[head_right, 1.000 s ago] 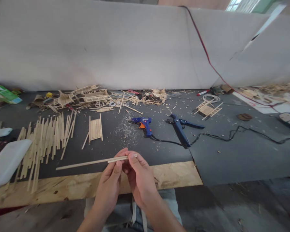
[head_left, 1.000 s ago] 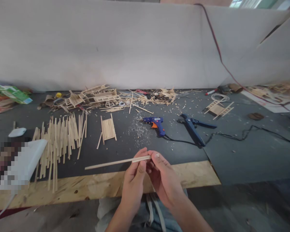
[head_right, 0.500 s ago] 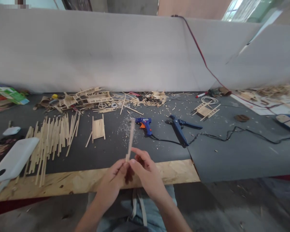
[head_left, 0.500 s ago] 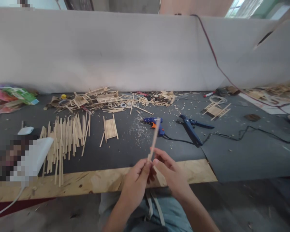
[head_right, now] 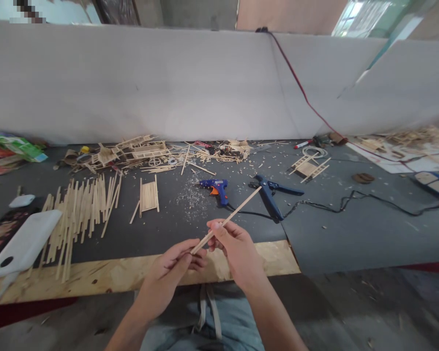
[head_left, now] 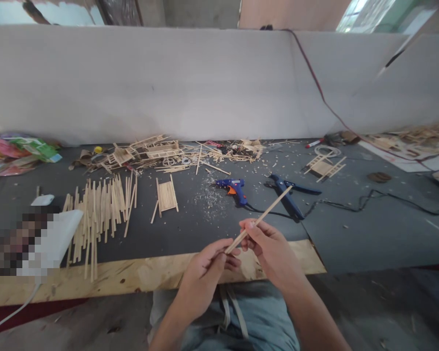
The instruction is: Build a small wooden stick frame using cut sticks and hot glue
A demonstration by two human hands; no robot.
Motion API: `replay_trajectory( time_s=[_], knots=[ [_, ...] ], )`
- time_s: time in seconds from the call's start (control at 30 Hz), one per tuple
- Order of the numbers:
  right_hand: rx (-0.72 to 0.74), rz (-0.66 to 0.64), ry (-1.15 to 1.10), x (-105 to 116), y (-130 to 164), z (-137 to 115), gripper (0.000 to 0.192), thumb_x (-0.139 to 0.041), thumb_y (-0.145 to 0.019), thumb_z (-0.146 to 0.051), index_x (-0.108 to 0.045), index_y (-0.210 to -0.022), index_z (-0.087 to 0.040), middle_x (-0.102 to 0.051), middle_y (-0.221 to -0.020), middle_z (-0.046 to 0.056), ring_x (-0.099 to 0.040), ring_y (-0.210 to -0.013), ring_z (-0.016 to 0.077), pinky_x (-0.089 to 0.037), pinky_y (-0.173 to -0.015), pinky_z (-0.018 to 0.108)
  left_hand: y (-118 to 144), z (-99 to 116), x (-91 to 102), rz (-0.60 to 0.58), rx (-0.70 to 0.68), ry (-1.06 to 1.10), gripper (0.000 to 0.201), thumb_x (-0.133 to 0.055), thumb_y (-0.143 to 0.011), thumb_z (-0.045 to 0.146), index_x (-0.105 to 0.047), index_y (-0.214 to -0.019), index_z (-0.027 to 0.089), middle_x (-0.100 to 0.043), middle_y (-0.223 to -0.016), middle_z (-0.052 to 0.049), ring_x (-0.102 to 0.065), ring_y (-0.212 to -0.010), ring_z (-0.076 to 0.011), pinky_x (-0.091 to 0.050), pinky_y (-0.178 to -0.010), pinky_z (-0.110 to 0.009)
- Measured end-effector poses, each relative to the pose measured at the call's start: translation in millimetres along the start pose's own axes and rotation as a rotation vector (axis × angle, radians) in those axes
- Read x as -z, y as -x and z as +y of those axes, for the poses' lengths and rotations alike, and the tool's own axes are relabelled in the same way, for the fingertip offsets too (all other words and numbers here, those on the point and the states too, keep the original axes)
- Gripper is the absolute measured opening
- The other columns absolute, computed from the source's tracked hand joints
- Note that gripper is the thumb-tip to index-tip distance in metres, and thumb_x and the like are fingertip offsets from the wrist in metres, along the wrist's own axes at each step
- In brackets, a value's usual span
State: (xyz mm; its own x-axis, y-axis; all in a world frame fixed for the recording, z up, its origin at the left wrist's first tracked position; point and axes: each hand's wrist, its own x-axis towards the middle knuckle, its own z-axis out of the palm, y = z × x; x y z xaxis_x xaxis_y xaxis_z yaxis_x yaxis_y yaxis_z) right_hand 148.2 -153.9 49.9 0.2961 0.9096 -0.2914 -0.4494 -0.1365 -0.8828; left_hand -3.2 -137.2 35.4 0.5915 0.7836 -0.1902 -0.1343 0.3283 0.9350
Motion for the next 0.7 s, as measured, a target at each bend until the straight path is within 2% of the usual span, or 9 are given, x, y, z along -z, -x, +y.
replay_trajectory(
  time_s=[0.17, 0.3, 0.53, 0.7],
  knots=[
    [-0.01, -0.037, 0.02, -2.5, 4.5, -1.7, 0.02, -0.067, -0.068, -0.034, -0.065, -0.08, -0.018, -0.057, -0.063, -0.001, -0.051, -0.055, 0.0099, -0.042, -0.056, 0.024, 1.0, -1.4, 2.5, 0.033, -0.05, -0.006, 0.027, -0.048, -0.083, 0.03, -0.059, -0.103, 0.016, -0.066, -0.094, -0.008, -0.061, -0.08, -0.0168, -0.049, -0.077, -0.032],
    [-0.021, -0.089, 0.083, -2.2, 5.5, -2.4, 0.02, -0.067, -0.068, -0.035, -0.064, -0.077, -0.017, -0.057, -0.064, 0.0, -0.053, -0.057, 0.0115, -0.042, -0.055, 0.025, 0.4, 0.5, 2.8, 0.046, -0.071, -0.014, 0.024, -0.049, -0.083, 0.028, -0.061, -0.1, 0.016, -0.067, -0.091, -0.007, -0.061, -0.079, -0.0162, -0.05, -0.076, -0.031],
    [-0.031, -0.156, 0.13, 2.3, -2.9, -5.7, 0.017, -0.065, -0.07, -0.034, -0.065, -0.074, -0.018, -0.056, -0.061, -0.002, -0.051, -0.056, 0.0102, -0.039, -0.054, 0.024, -0.8, -0.2, 1.3, 0.037, -0.031, 0.027, 0.023, -0.051, -0.081, 0.027, -0.062, -0.098, 0.017, -0.066, -0.087, -0.006, -0.062, -0.076, -0.0156, -0.05, -0.074, -0.031],
    [-0.028, -0.207, 0.299, 5.4, -7.4, -16.1, 0.018, -0.063, -0.072, -0.035, -0.065, -0.074, -0.017, -0.057, -0.058, -0.002, -0.048, -0.053, 0.0093, -0.038, -0.055, 0.025, -5.0, -8.3, 0.8, 0.025, 0.016, 0.165, 0.022, -0.047, -0.083, 0.028, -0.062, -0.092, 0.016, -0.065, -0.088, -0.007, -0.062, -0.08, -0.0176, -0.05, -0.075, -0.033]
  ],
)
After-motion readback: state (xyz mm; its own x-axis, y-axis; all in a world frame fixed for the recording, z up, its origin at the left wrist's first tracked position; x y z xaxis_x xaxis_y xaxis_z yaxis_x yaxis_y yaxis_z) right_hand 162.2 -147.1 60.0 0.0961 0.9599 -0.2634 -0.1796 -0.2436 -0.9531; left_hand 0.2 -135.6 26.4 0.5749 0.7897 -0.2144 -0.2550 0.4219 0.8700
